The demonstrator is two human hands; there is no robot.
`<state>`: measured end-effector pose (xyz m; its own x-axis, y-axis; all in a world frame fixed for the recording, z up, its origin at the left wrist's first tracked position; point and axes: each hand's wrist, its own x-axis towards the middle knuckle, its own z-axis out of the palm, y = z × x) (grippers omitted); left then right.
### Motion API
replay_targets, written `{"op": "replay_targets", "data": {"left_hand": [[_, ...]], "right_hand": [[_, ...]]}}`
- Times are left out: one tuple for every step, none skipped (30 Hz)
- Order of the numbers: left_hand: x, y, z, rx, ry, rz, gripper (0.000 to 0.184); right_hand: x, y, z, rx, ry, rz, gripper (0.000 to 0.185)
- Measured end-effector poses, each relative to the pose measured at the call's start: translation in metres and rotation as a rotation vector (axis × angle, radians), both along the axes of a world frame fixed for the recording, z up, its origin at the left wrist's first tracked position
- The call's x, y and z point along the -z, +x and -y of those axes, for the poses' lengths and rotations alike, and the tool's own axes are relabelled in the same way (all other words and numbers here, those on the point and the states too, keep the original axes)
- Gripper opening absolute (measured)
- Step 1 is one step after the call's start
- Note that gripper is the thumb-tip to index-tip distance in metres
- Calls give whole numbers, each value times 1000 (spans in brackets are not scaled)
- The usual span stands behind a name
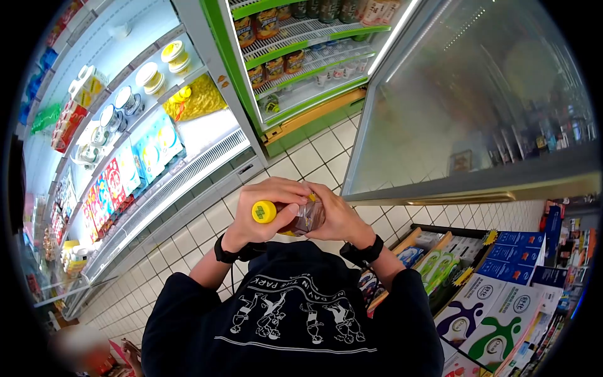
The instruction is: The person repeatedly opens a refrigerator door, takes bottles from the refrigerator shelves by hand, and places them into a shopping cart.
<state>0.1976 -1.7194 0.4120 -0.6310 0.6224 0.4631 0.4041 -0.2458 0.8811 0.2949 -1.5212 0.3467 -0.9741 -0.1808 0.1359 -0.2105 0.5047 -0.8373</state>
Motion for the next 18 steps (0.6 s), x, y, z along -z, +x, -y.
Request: {"op": "replay_targets", "data": {"left_hand": [[-3,6,-5,9,-3,-12,12],[-8,14,-11,9,-25,22,16],[-12,21,-18,9,-49,56,22],[-15,27,-25,9,-73,89,27],[-14,26,-26,129,-193,79,56],[-12,29,-36,138,-200,69,56],[-11,32,-47,212,-77,162,69],[-12,33,-57,285,42,259,84],[-16,34,-64,283,-6,247,91],[-21,34,-72,282,-55,235,99],[-25,39,-83,176,-99,169,92],[-23,40,-94,187,-114,162,92],[-16,36,-104,128,-141,173,89],[-8,33,-113,71,-166,182,87],[-2,31,-120,74,-172,203,83],[5,29,-125,79,-178,224,79],[16,26,-129,28,-202,234,78],[13,33,-132,-106,-230,145,73]], "right_hand": [[1,8,-3,10,-14,7,103],[1,15,-7,21,-30,11,103],[-4,22,-11,13,-23,-2,100],[-2,30,-15,24,-28,-17,100],[1,41,-20,55,-72,-33,99],[5,53,-24,86,-116,-46,98],[10,65,-25,144,-144,-55,97],[10,74,-33,154,-154,-63,97],[9,84,-42,147,-130,-58,98],[9,94,-50,141,-108,-53,98],[13,105,-56,159,-115,-79,98],[18,117,-62,172,-129,-86,98],[22,128,-69,168,-148,-90,102],[25,137,-75,166,-166,-94,106],[27,146,-81,176,-197,-139,106],[27,154,-87,204,-192,-186,105],[24,162,-94,227,-201,-157,104],[21,171,-100,250,-209,-128,104]]}}
